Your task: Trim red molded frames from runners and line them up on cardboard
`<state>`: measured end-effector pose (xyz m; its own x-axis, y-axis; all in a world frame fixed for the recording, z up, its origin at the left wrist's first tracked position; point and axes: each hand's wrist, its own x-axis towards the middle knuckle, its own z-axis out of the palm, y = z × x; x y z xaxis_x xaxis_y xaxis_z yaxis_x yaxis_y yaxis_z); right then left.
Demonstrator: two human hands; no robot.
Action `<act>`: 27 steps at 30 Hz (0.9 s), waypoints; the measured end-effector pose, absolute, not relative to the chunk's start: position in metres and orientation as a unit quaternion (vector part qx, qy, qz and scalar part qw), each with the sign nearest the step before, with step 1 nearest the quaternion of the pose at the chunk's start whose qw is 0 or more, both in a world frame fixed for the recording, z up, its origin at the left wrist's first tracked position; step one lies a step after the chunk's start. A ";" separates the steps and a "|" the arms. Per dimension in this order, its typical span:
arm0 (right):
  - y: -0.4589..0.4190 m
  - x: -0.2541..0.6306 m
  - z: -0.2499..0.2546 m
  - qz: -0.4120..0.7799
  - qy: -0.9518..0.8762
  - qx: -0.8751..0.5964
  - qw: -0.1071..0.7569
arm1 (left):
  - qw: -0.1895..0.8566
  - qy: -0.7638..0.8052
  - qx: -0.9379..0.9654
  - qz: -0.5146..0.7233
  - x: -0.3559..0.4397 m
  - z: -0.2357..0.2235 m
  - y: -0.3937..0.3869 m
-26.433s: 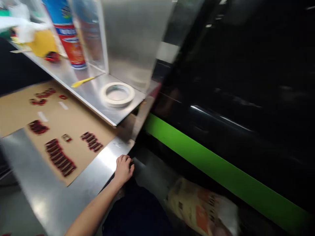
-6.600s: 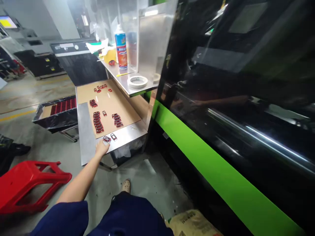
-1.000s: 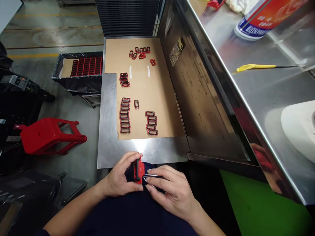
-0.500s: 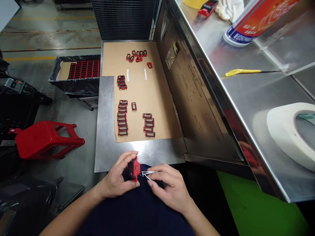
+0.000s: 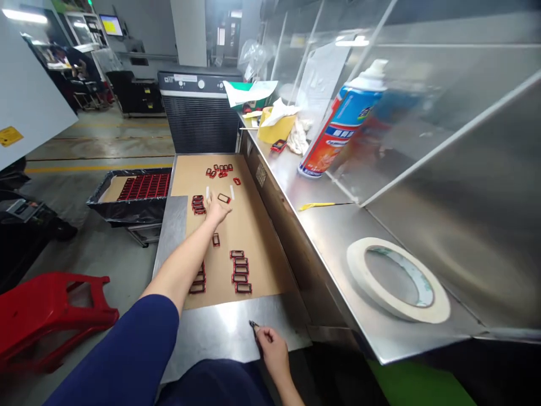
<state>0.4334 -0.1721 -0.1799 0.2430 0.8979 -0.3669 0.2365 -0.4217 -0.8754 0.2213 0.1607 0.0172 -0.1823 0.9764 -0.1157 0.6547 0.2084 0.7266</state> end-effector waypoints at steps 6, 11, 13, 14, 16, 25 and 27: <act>-0.168 0.435 -0.194 0.509 -0.361 -0.688 0.369 | 0.280 0.694 0.623 0.228 0.258 -0.035 0.140; -0.161 0.444 -0.186 0.522 -0.352 -0.684 0.368 | 0.261 0.660 0.691 0.136 0.251 -0.103 0.044; -0.158 0.453 -0.181 0.508 -0.358 -0.685 0.380 | 0.243 0.662 0.700 0.110 0.238 -0.113 0.024; -0.156 0.457 -0.180 0.502 -0.356 -0.686 0.387 | 0.229 0.666 0.702 0.100 0.232 -0.114 0.020; -0.152 0.466 -0.181 0.504 -0.337 -0.689 0.396 | 0.196 0.677 0.704 0.087 0.218 -0.113 0.027; -0.147 0.467 -0.188 0.520 -0.279 -0.685 0.427 | 0.113 0.666 0.737 0.036 0.196 -0.108 0.120; -0.147 0.466 -0.190 0.517 -0.273 -0.686 0.433 | 0.112 0.657 0.745 0.032 0.196 -0.112 0.124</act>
<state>0.4659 -0.1474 -0.1897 0.3166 0.8222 -0.4731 -0.0741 -0.4758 -0.8764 0.1956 0.1240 -0.1118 0.1347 0.9859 -0.0995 0.9715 -0.1116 0.2094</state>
